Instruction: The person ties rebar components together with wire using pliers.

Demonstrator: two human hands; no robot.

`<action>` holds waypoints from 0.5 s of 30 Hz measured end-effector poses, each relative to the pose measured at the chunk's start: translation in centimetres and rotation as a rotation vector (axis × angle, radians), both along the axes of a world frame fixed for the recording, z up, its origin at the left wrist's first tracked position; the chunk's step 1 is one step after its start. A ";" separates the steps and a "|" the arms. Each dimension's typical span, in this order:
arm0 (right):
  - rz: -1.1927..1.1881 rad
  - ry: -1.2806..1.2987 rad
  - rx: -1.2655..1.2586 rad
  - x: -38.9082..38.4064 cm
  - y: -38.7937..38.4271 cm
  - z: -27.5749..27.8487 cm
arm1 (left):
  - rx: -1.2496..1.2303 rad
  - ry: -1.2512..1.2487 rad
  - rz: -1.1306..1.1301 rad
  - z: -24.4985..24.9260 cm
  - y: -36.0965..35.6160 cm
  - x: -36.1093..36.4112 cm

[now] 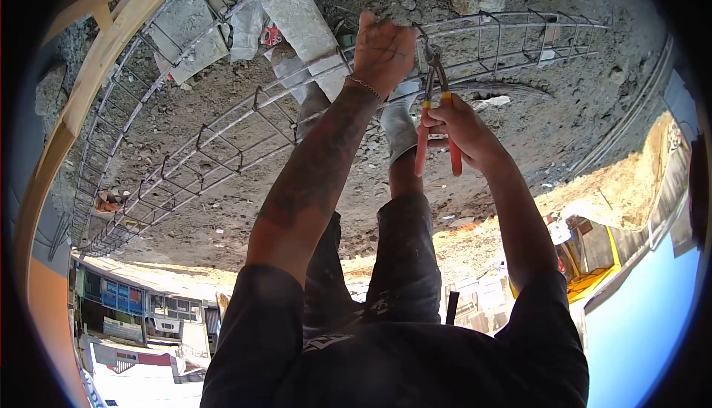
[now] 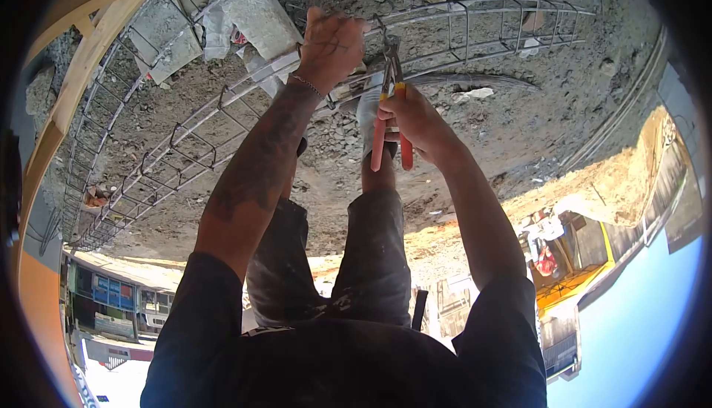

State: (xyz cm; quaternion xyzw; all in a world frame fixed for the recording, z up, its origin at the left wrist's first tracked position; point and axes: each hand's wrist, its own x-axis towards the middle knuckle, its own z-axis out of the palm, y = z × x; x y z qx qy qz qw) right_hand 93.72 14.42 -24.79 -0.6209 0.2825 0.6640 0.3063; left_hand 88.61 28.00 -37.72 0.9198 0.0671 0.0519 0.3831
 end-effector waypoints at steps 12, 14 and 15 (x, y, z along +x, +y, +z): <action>0.171 0.070 -0.162 3.4 3.8 0.9 | -0.190 0.132 0.214 1.4 -1.4 -0.2; 0.152 0.033 -0.184 3.5 3.8 0.6 | -0.188 0.148 0.191 1.5 -1.5 -0.2; 0.206 0.059 -0.152 3.8 3.8 0.2 | -0.193 0.161 0.225 1.7 -1.8 -0.2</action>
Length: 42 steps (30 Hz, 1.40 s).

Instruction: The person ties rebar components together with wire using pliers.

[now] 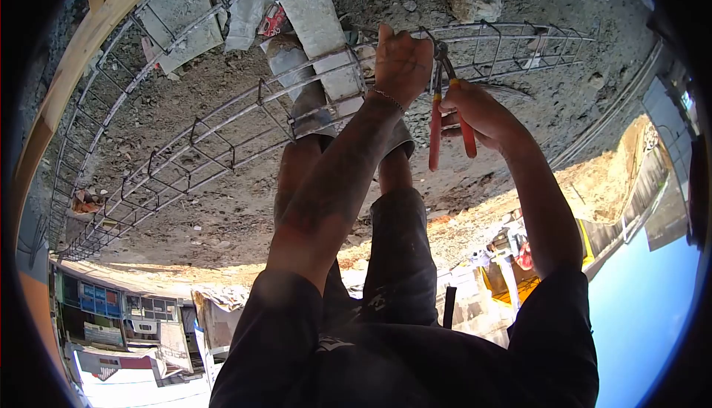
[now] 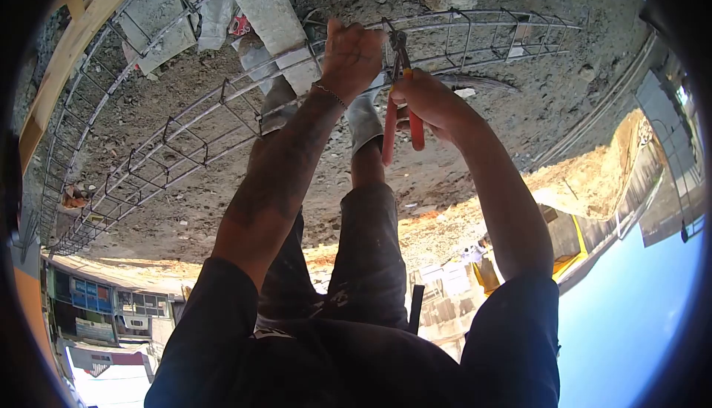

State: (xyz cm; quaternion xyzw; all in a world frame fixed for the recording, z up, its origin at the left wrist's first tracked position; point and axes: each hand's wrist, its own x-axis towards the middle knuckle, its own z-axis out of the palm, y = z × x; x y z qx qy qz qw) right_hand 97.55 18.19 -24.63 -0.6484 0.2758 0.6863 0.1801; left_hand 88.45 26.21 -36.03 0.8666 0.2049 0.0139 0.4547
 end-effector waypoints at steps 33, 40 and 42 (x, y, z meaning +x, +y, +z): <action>1.842 -0.218 0.248 5.9 2.4 1.7 | -2.052 0.678 1.711 2.7 -5.4 10.2; 0.396 0.263 -0.168 9.9 1.3 3.6 | -2.354 0.127 1.556 2.5 -6.8 8.1; 0.170 0.289 -0.105 9.7 0.8 4.2 | -2.400 0.020 1.562 2.2 -7.4 7.8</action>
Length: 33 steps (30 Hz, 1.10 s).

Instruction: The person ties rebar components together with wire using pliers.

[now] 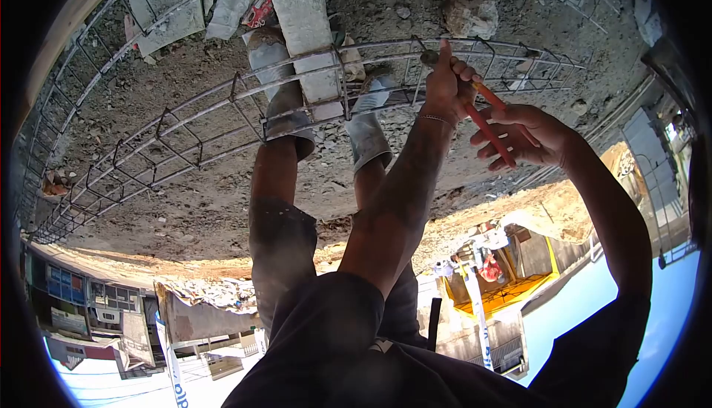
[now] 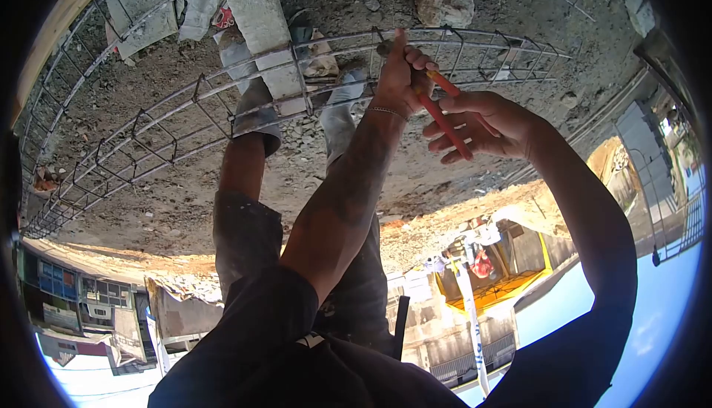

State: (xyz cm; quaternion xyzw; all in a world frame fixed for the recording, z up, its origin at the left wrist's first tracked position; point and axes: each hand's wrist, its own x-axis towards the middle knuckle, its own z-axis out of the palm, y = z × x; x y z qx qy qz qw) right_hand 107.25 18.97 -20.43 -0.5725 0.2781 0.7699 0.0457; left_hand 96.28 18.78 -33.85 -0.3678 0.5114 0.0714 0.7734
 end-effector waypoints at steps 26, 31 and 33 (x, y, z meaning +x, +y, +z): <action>0.193 0.049 0.058 0.1 -0.1 -1.8 | -0.005 -0.024 0.055 -1.0 -0.7 0.1; 1.315 -0.240 0.619 1.7 -1.9 -2.9 | -0.132 0.035 0.064 -0.8 -1.5 2.3; 1.357 -0.245 0.646 2.8 -3.6 -4.3 | -0.112 0.136 0.017 -1.2 -1.7 3.2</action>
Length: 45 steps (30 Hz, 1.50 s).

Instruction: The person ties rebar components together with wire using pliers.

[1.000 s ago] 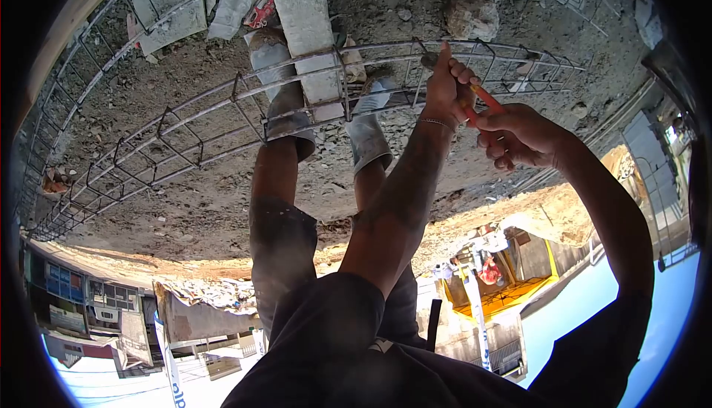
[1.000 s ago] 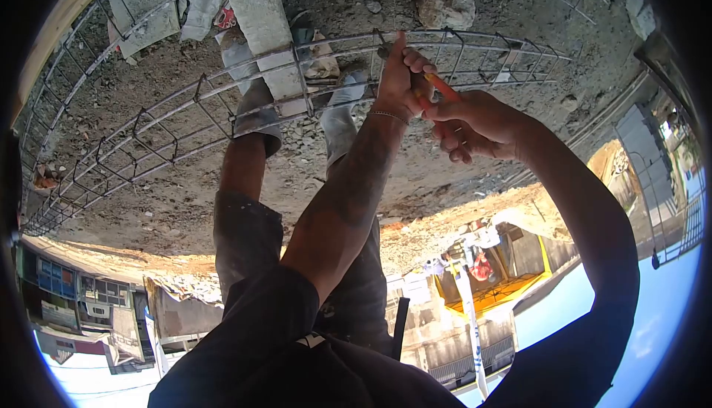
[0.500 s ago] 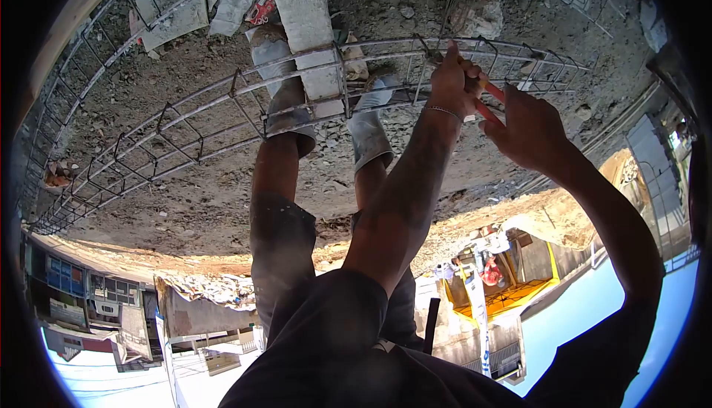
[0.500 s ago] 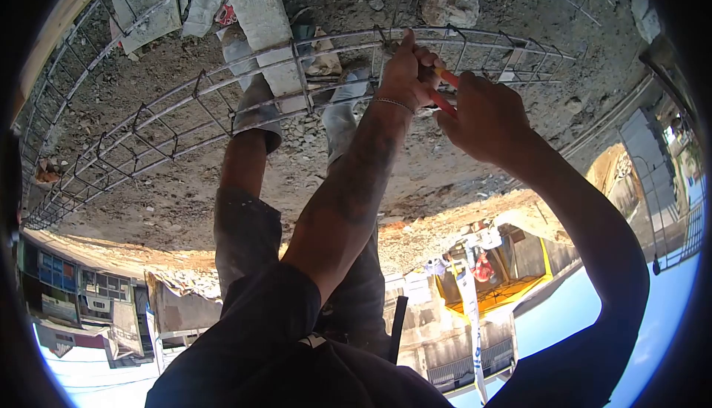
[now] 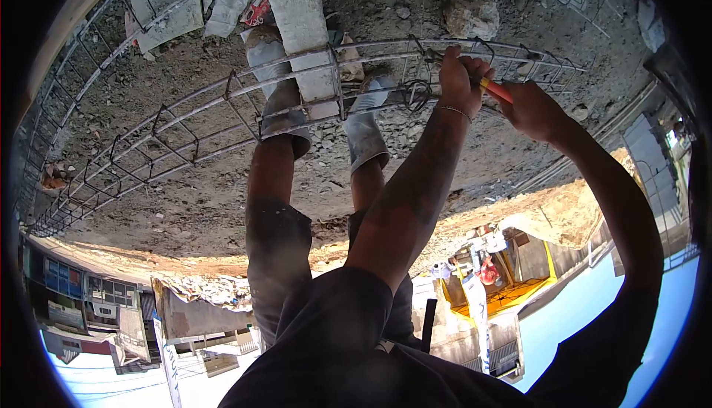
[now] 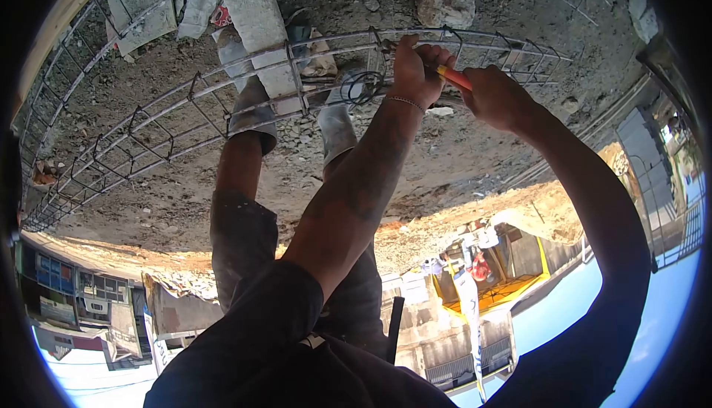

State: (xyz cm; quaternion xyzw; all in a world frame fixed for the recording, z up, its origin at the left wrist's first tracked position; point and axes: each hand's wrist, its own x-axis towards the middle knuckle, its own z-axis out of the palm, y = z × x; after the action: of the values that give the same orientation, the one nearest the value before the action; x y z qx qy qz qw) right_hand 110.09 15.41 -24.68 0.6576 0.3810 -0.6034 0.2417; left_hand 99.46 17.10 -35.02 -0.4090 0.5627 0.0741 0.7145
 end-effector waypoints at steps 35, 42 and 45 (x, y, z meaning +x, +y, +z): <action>0.878 0.055 0.652 10.0 6.2 -14.0 | 1.687 0.079 -1.778 -5.5 4.0 5.4; 0.826 -0.006 0.644 8.3 6.3 -8.4 | 1.763 0.174 -1.660 -4.2 3.2 4.5; 0.526 0.041 0.122 5.9 9.3 -2.0 | 2.184 0.076 -1.409 -0.9 3.1 1.6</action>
State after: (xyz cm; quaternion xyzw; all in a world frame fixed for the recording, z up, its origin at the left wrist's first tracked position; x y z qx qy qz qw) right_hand 115.99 24.75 -26.64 0.5370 0.5792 -0.5090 0.3421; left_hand 101.08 20.21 -35.90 0.7648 0.3242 0.1137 0.5451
